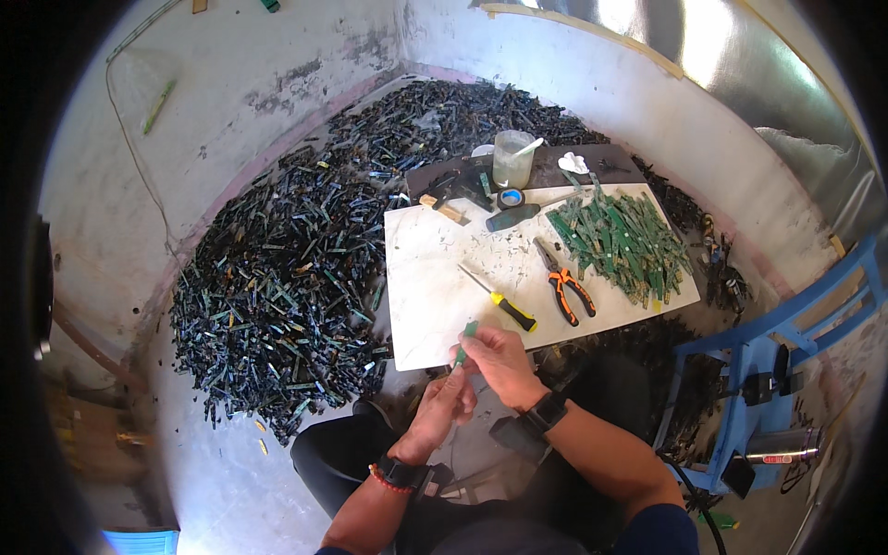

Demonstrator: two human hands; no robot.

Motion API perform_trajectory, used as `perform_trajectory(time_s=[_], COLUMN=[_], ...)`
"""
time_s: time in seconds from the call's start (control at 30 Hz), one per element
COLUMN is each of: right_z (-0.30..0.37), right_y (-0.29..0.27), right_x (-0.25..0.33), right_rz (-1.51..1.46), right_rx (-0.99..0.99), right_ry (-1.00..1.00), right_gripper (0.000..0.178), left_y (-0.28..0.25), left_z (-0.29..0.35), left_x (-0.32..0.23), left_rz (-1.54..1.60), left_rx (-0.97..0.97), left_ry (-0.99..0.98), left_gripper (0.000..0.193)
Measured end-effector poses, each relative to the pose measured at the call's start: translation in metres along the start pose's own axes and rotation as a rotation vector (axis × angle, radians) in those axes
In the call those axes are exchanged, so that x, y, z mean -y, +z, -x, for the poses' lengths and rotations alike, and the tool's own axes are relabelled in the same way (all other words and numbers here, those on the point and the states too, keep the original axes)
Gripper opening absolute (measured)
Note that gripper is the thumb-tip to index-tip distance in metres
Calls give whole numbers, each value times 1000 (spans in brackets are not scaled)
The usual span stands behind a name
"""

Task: The person sits on the floor and uses a screwdriver and pliers to disassemble small green electronic components. They remove screws and strip wires from the items, placing the processed parts onto a white board.

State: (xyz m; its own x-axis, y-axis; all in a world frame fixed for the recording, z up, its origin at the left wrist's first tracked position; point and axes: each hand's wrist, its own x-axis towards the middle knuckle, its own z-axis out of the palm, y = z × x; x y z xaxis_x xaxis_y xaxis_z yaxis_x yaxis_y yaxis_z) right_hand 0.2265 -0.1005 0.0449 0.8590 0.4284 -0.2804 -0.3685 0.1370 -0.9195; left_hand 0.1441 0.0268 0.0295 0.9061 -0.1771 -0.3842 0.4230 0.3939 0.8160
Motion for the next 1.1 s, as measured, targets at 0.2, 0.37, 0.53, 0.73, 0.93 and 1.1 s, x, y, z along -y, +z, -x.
perform_trajectory(time_s=[0.2, 0.37, 0.53, 0.73, 0.93, 1.1], right_z=[-7, -62, -116, -185, -188, -155], right_y=[-6, -49, -74, -117, -105, -91], right_x=[26, 87, 193, 216, 219, 220], right_rz=[333, 727, 1062, 1253, 1260, 1092], right_rx=[-31, -529, -779, -551, -421, -575], right_ry=[8, -645, -719, -666, -423, -624], right_gripper=[17, 25, 49, 36, 28, 25], left_y=[2, -1, -2, -9, -14, -12], left_z=[-1, -6, -9, -8, -4, -1], left_x=[-6, -7, -6, -8, -10, -13], left_rz=[-57, 16, -11, 0, -11, -53], left_rx=[-32, -87, -69, -94, -113, -125], left_ry=[1, -22, -30, -27, -51, -63], left_gripper=[54, 53, 53, 55, 57, 59])
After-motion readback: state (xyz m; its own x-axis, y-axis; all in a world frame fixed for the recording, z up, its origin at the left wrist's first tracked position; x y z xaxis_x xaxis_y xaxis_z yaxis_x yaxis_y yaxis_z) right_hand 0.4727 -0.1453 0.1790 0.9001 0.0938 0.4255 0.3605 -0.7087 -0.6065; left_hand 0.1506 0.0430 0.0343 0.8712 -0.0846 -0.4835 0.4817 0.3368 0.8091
